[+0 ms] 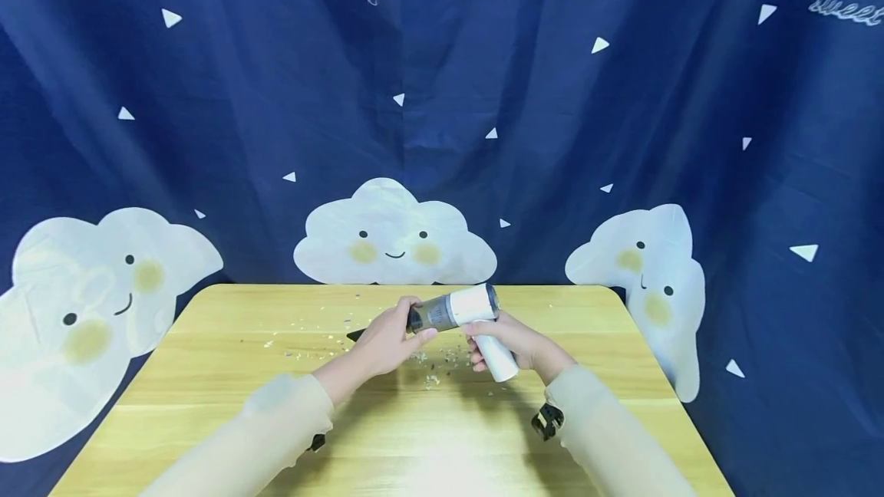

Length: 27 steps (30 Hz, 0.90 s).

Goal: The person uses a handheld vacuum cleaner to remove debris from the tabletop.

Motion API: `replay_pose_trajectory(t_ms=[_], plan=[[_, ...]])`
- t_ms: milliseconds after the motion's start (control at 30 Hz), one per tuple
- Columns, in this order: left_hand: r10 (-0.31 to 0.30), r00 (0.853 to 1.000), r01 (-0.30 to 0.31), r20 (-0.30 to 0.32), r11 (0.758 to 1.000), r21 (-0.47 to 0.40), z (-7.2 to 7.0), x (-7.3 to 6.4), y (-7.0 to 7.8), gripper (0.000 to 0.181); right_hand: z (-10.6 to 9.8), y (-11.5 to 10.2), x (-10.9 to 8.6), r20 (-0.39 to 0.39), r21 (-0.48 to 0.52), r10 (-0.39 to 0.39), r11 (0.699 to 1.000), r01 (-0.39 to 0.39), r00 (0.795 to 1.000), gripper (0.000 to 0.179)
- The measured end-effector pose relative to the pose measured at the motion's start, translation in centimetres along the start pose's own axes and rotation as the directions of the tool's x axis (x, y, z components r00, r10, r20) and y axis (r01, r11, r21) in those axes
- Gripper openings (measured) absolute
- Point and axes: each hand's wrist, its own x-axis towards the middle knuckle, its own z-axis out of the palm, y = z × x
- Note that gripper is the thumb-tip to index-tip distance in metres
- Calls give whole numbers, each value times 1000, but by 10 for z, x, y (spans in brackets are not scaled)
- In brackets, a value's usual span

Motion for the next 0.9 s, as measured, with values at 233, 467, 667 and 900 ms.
replay_pose_trajectory(t_ms=[233, 467, 667, 900], plan=[[22, 1000, -22, -15, 1000, -12, -2, 1, 2, 78, -3, -5, -1, 127, 31, -2, 1000, -2, 992, 20], [50, 999, -52, -20, 997, -61, 3, -2, 9, 73, -6, -12, -5, 133, -41, 30, 999, -24, 991, 19], [50, 999, -50, -8, 989, -139, 11, 3, 12, 71, -10, -16, -8, 34, -138, 39, 990, -34, 999, 18], [4, 999, 7, 54, 979, -204, 17, 7, 18, 71, -14, -22, -16, 7, -203, 39, 979, -37, 999, 14]])
